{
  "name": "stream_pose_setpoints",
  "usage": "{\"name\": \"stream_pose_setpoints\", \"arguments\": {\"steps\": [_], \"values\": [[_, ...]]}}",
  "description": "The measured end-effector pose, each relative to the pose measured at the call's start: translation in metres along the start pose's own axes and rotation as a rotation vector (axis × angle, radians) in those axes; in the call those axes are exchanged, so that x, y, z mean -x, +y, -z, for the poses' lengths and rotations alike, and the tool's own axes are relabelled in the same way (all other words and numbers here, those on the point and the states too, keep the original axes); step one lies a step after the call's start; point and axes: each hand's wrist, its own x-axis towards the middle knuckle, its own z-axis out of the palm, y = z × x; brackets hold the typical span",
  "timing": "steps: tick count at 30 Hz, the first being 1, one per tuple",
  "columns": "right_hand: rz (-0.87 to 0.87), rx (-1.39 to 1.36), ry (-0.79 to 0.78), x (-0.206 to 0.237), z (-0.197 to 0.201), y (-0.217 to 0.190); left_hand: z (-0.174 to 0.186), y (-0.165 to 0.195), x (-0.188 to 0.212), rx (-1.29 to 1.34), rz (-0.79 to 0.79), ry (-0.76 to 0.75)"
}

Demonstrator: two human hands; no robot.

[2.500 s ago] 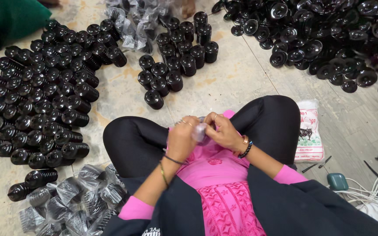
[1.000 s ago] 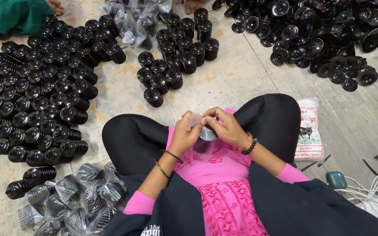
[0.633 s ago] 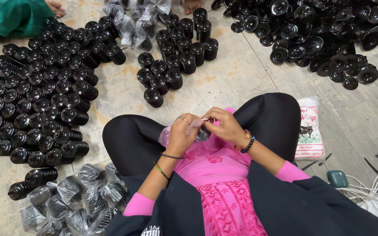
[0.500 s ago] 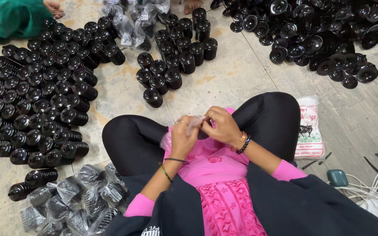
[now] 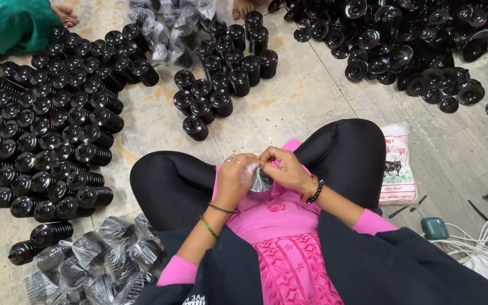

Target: The person sits on the floor and packs black plastic lamp-holder parts into small clear plastic bags one at a time, twisting the bags closed and placing the filled bags with a pile of already wrapped parts. Other workers handle parts nearby.

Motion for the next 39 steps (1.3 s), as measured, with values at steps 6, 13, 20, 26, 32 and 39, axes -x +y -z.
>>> {"name": "stream_pose_setpoints", "arguments": {"steps": [6,13,20,26,32,39], "values": [[0.460,0.628,0.076,-0.003,0.007,-0.016,0.002,0.009,-0.009,-0.097,0.067,-0.018],[0.356,0.582,0.135,0.001,-0.011,-0.026,0.002,-0.034,-0.005,0.690,0.843,-0.128],[0.506,0.678,0.148,0.001,-0.013,-0.036,-0.014,-0.039,0.007,0.937,1.096,0.056],[0.589,0.904,0.205,-0.010,-0.002,-0.027,-0.009,-0.025,0.002,0.468,0.704,0.136],[0.496,0.768,0.229,-0.019,-0.004,-0.016,0.007,-0.006,-0.007,0.083,0.535,0.146],[0.318,0.406,-0.154,-0.083,0.014,0.020,0.185,0.006,0.035,-0.243,0.694,-0.161]]}}
